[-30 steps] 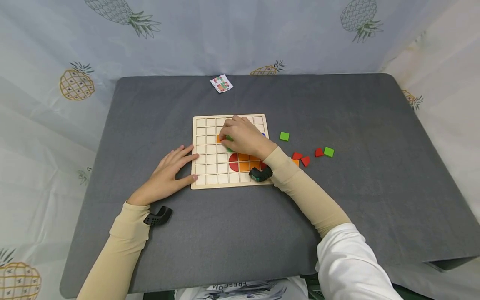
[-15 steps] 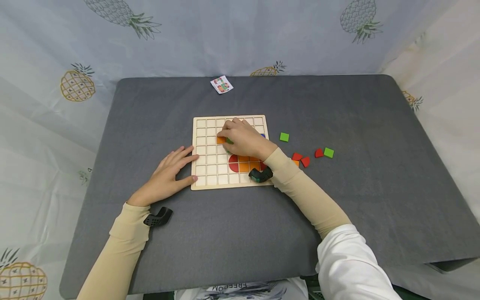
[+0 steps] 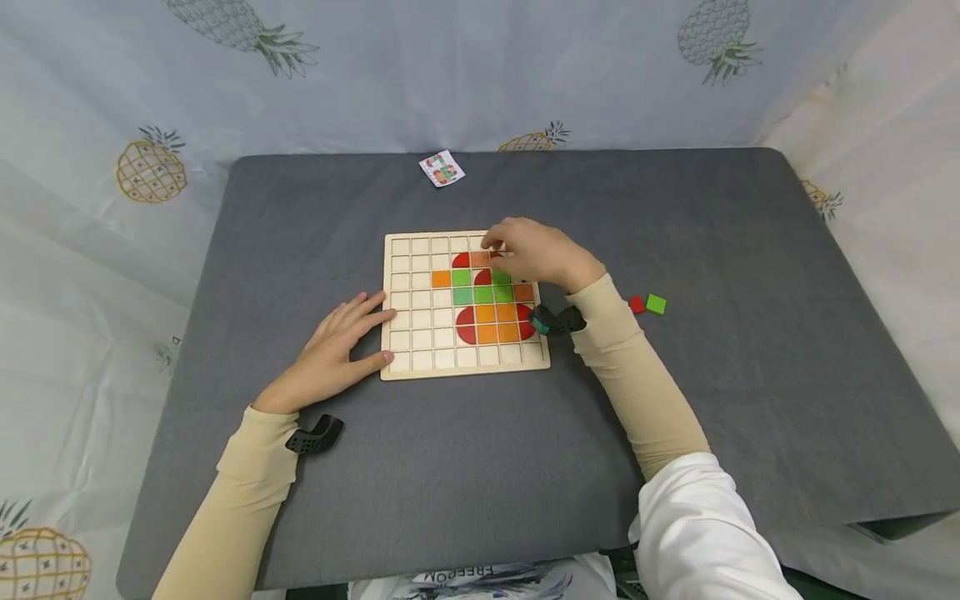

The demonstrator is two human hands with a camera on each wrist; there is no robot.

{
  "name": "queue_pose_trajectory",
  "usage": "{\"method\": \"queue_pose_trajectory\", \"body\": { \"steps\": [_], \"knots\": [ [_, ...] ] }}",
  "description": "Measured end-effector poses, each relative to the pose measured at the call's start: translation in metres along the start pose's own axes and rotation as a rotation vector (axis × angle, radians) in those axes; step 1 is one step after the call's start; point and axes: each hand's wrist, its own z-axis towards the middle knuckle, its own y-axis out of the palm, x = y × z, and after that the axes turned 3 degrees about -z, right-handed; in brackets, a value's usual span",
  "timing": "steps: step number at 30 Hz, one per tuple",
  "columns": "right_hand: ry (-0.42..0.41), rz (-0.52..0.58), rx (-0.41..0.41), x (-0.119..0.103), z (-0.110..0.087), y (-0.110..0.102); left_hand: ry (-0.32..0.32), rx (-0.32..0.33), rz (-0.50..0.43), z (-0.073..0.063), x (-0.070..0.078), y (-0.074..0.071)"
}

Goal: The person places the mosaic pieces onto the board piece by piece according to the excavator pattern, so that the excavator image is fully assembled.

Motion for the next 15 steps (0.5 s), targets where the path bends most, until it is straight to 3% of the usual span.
{"method": "queue_pose_trajectory", "body": {
  "steps": [6,11,15],
  "knots": [
    [0.289,-0.043,-0.17,0.038,-0.019,-0.018,0.012,0.006,0.008,0.001,0.002,0.0],
    [0.371,0.061,-0.266,0.061,-0.026,-0.023,0.008,0.008,0.007,0.0,0.003,0.0],
    [0.409,0.059,-0.21,0.065,-0.023,-0.022,0.002,0.004,0.003,0.0,0.004,0.0]
  ]
}}
